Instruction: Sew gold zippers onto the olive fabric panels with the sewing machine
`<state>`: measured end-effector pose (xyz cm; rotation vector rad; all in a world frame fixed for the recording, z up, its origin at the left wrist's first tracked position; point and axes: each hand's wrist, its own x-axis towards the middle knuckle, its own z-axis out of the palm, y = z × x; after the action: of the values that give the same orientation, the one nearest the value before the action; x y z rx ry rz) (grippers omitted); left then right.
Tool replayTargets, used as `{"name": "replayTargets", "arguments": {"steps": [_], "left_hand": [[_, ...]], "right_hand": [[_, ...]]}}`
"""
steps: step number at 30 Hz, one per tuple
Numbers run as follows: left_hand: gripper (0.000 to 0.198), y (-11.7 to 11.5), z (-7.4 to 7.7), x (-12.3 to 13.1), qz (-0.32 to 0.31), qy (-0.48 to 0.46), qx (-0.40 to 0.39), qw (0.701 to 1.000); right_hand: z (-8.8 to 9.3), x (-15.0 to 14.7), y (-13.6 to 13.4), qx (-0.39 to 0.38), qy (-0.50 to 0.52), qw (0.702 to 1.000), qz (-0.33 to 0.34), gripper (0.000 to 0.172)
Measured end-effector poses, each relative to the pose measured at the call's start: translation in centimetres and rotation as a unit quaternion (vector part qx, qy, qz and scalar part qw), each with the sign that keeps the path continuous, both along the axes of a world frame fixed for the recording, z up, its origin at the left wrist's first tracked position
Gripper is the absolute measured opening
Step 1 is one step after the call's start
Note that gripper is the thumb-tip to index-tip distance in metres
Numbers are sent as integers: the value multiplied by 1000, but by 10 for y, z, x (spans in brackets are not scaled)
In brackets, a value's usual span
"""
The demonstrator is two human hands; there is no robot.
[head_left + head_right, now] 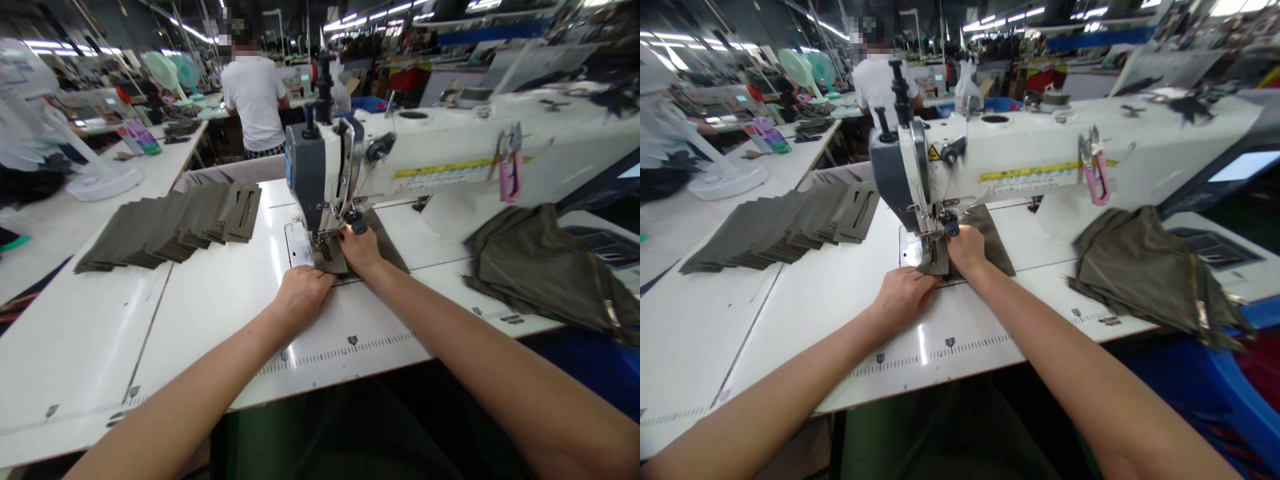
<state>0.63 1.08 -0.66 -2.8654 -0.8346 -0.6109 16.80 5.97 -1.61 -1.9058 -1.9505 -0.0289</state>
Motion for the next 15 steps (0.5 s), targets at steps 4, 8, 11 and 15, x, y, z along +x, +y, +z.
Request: {"name": "replayTargets", "arguments": {"steps": [4, 8, 11, 15], "left_hand": [[17, -13, 7, -10, -18, -35, -1, 999], [11, -24, 9, -24, 21, -100, -9, 995], [27, -18, 6, -27, 57, -102, -20, 993], [21, -7, 3, -23, -33, -58, -18, 998]], "right_hand": [[12, 13, -28, 24, 39, 996, 80, 17], [10, 25, -66, 95, 85, 968, 216, 20], [0, 26, -80, 125, 104, 943, 289, 26], [-7, 23, -77, 100, 97, 945, 296, 26]]}}
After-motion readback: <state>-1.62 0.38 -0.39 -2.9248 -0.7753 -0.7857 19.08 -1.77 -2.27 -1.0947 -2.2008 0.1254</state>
